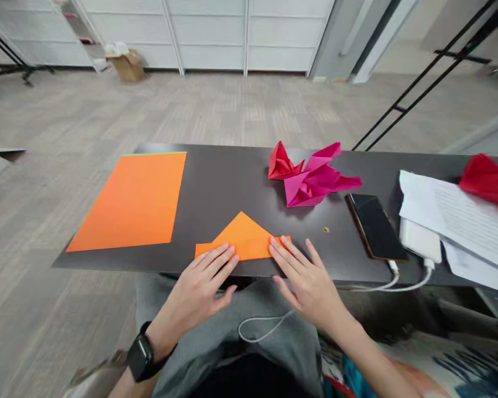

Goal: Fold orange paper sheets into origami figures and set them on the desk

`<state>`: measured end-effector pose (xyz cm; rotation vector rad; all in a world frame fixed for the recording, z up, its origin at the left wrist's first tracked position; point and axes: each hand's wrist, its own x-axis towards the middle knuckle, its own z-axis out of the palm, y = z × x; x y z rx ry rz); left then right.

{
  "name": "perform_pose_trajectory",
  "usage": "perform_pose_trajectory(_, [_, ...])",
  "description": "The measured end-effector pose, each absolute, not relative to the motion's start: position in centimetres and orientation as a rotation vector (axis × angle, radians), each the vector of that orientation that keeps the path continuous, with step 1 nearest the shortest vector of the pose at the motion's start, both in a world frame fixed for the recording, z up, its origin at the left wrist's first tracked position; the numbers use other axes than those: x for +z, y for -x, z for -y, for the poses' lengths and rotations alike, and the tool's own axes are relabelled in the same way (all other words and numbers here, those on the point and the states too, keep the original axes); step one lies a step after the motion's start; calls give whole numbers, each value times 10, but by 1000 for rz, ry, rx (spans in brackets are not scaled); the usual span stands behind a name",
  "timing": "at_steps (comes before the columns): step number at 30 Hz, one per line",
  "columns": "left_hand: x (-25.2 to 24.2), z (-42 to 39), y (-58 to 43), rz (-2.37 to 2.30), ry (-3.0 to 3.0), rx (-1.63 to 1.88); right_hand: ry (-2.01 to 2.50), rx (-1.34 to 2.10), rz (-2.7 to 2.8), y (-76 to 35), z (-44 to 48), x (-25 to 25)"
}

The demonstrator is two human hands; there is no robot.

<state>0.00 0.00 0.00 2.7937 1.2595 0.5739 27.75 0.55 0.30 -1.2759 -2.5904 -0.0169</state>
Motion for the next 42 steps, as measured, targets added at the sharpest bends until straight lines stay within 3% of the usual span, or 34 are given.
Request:
perform_pose_trajectory(6, [3, -1, -3, -1262, -2786, 614, 1285, 182, 2417, -276, -6, 6])
perform_pose_trajectory(10, [4, -1, -4, -1265, -2781, 629, 1591, 246, 2002, -274, -18, 10])
perform_pose_trajectory(14, [2, 1, -2, -1271, -2822, 632, 1790, 384, 1929, -272, -31, 17])
perform_pose_trajectory(31, [-29, 23, 2, -1281, -2942, 856, 1701, 869, 1751, -279, -26, 27])
perform_pose_trajectory(42, [-25, 20, 1, -1267, -2954, 848, 1704, 946, 1800, -284, -35, 31])
